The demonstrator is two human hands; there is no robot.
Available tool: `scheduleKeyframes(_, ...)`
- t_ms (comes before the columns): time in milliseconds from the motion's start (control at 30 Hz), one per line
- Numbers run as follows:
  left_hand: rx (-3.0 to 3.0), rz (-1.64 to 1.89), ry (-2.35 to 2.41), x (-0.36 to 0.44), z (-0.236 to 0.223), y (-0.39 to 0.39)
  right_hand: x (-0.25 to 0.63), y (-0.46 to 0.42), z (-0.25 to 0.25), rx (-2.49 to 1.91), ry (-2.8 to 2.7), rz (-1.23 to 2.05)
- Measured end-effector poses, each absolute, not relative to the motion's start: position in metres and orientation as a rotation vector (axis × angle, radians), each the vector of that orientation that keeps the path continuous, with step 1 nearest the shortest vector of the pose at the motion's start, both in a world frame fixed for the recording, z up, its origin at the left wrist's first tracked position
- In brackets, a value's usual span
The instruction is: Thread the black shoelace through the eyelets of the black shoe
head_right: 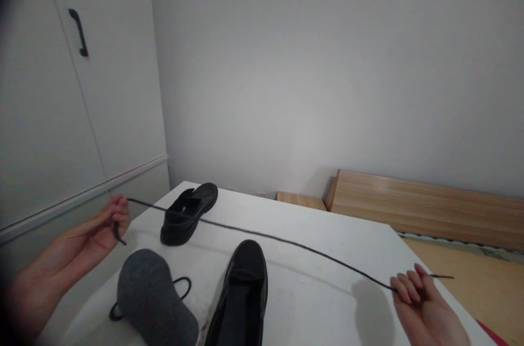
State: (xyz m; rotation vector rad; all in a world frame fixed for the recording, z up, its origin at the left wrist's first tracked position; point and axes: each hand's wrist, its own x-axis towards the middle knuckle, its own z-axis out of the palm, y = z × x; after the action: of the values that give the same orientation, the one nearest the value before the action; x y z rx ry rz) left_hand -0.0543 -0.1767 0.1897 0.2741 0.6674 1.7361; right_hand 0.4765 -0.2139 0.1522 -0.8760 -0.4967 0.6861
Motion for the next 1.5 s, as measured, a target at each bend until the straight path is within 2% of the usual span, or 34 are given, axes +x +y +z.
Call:
scheduleKeyframes(67,0.35,1.735,0.762,-0.044,0.18,-0.168,0.457,-0.206,0.145,-0.814,-0.45,0.747)
scheduleKeyframes(200,0.593,1.603,0.804,-0.011,0.166,-0.16,0.389,-0.199,0.144,-0.986,-1.039,0.829)
scheduleKeyframes(333,0.961,1.435,0.888,0.024,0.159,-0.159,0.323,-0.205,0.154,-1.069,-1.918,0.653)
scheduleKeyframes(467,1.434,1.402,1.097,0.042,0.156,-0.157,0.296,-0.207,0.163,-1.092,-2.291,0.506)
scheduleKeyframes(567,1.658,1.363,1.151,0.047,0.155,-0.154,0.296,-0.204,0.162,-1.119,-2.291,0.629)
scheduleKeyframes(667,1.553,1.318,1.039,0.052,0.148,-0.149,0.301,-0.2,0.153,-1.021,-2.216,0.788)
scheduleKeyframes(767,1.358,1.334,0.952,0.055,0.138,-0.144,0.308,-0.196,0.14,-0.909,-1.892,0.913)
scheduleKeyframes(867,1.335,1.327,0.98,0.053,0.13,-0.143,0.32,-0.192,0.129,-1.024,-1.493,0.97)
scheduleKeyframes(933,1.344,1.261,1.04,0.051,0.127,-0.144,0.329,-0.189,0.124,-1.124,-1.417,0.945)
scheduleKeyframes(1167,1.546,0.858,1.144,0.05,0.113,-0.147,0.344,-0.18,0.112,-1.31,-1.722,0.827)
scheduleKeyframes(1500,1.962,0.562,1.257,0.05,0.111,-0.15,0.337,-0.18,0.107,-1.402,-1.937,0.848)
